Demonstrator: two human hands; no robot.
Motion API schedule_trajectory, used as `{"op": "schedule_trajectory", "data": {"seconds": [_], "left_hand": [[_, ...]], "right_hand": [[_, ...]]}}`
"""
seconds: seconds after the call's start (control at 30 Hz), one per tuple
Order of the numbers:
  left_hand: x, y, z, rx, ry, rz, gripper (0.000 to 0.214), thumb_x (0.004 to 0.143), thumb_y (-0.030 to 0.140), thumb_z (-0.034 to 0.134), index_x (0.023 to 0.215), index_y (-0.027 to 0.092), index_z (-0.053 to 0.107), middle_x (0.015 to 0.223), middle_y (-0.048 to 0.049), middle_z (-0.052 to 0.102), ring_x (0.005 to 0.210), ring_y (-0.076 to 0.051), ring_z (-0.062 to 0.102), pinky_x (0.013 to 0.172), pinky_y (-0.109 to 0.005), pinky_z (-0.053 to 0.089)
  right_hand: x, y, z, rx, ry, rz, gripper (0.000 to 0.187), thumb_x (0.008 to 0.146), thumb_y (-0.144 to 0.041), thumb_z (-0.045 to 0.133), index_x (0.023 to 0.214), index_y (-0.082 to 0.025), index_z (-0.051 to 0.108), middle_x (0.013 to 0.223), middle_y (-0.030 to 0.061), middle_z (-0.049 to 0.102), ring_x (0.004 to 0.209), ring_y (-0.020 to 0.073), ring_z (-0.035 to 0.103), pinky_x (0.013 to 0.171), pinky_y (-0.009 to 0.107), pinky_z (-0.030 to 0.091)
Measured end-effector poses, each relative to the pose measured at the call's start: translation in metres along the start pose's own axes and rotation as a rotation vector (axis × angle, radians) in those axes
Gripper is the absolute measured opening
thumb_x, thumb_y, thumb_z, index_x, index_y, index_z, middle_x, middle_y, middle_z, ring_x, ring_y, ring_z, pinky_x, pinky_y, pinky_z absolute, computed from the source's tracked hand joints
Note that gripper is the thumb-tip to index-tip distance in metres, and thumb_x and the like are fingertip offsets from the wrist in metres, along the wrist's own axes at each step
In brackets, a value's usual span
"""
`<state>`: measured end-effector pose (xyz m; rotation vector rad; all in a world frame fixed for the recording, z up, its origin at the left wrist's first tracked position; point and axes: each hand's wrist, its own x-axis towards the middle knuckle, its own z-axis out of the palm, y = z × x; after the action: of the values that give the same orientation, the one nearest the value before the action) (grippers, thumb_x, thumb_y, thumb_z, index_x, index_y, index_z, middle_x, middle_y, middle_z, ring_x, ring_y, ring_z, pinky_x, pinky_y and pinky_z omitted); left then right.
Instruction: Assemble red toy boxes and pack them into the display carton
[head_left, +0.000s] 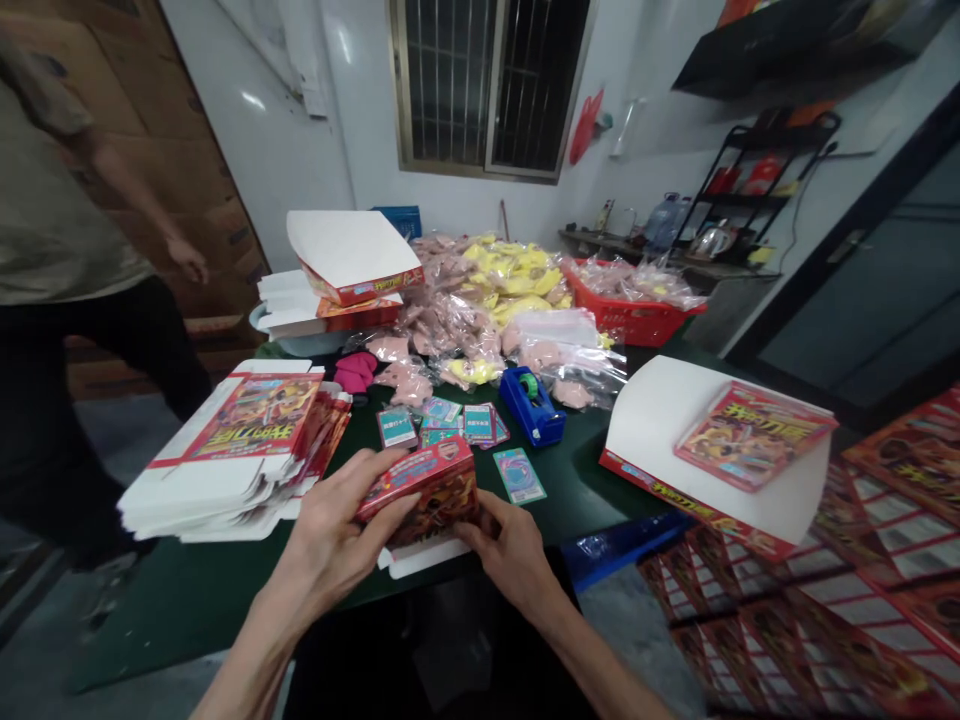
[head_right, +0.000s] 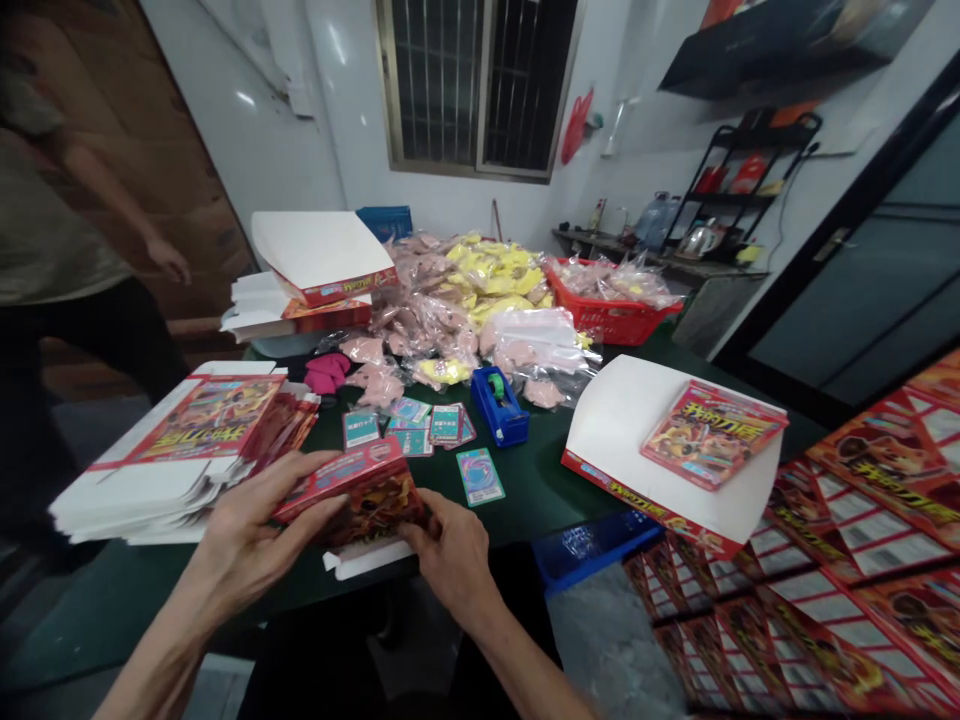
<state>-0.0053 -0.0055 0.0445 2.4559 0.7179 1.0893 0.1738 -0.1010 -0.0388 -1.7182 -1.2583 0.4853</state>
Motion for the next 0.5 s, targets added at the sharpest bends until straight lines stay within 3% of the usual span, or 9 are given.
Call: {"op": "schedule_trajectory", "data": {"seconds": [0.1,0.13,0.2,0.3,0.33,0.4,0.5], "left_hand": [[-0.015,-0.005,0.008,-0.135,0.286,-0.33,0.033,0.075,0.038,0.065,0.103,0.022,0.063,0.096,-0.0009,0.067,0.084,-0.017,0.063,0.076,-0.022,0.05],[-0.021,-0.007,0.013,-0.251,0.387,-0.454,0.038,0.071,0.041,0.068,0.104,0.023,0.063,0.098,-0.0008,0.067,0.084,-0.017,0.063,0.077,-0.023,0.051],[-0.03,-0.012,0.025,-0.603,0.506,-0.649,0.052,0.066,0.048,0.071,0.109,0.023,0.059,0.101,-0.0018,0.067,0.084,-0.019,0.065,0.074,-0.025,0.054],[-0.037,-0.017,0.041,-0.903,0.378,-0.831,0.066,0.06,0.054,0.072,0.114,0.02,0.056,0.099,-0.0059,0.069,0.082,-0.024,0.066,0.071,-0.032,0.056],[-0.037,-0.019,0.043,-0.851,0.317,-0.847,0.068,0.058,0.054,0.073,0.114,0.019,0.056,0.099,-0.0072,0.069,0.084,-0.026,0.066,0.074,-0.035,0.056],[-0.036,-0.02,0.042,-0.548,0.313,-0.756,0.074,0.057,0.051,0.075,0.119,0.018,0.053,0.109,-0.0099,0.066,0.098,-0.031,0.062,0.089,-0.042,0.051],[-0.03,-0.018,0.03,-0.036,0.383,-0.344,0.081,0.058,0.042,0.077,0.13,0.023,0.046,0.131,-0.0091,0.053,0.119,-0.032,0.05,0.105,-0.044,0.037]], "right_hand": [[0.003,-0.009,-0.019,0.058,0.261,-0.092,0.049,0.074,-0.03,0.065,0.122,-0.025,0.055,0.097,0.0054,0.06,0.091,0.0206,0.055,0.081,0.034,0.045],[0.004,-0.013,-0.026,0.125,0.286,-0.098,0.05,0.074,-0.032,0.066,0.122,-0.024,0.054,0.101,0.006,0.059,0.093,0.0207,0.055,0.081,0.033,0.046],[0.007,-0.021,-0.04,0.3,0.188,-0.086,0.04,0.075,-0.034,0.065,0.112,-0.021,0.059,0.093,0.0036,0.062,0.082,0.0179,0.057,0.071,0.028,0.047],[0.016,-0.035,-0.059,0.447,0.007,-0.191,0.022,0.079,-0.037,0.062,0.092,-0.019,0.064,0.077,0.0003,0.061,0.067,0.0136,0.055,0.059,0.023,0.043],[0.02,-0.04,-0.064,0.415,-0.01,-0.258,0.021,0.08,-0.036,0.061,0.09,-0.019,0.065,0.077,0.0005,0.061,0.068,0.0133,0.055,0.059,0.023,0.043],[0.028,-0.052,-0.07,0.224,-0.021,-0.388,0.017,0.082,-0.033,0.06,0.09,-0.018,0.065,0.08,0.002,0.062,0.071,0.0136,0.056,0.063,0.023,0.042],[0.036,-0.077,-0.07,-0.134,-0.13,-0.52,0.016,0.082,-0.032,0.06,0.088,-0.018,0.065,0.078,0.0034,0.062,0.071,0.0142,0.055,0.062,0.025,0.04]]}}
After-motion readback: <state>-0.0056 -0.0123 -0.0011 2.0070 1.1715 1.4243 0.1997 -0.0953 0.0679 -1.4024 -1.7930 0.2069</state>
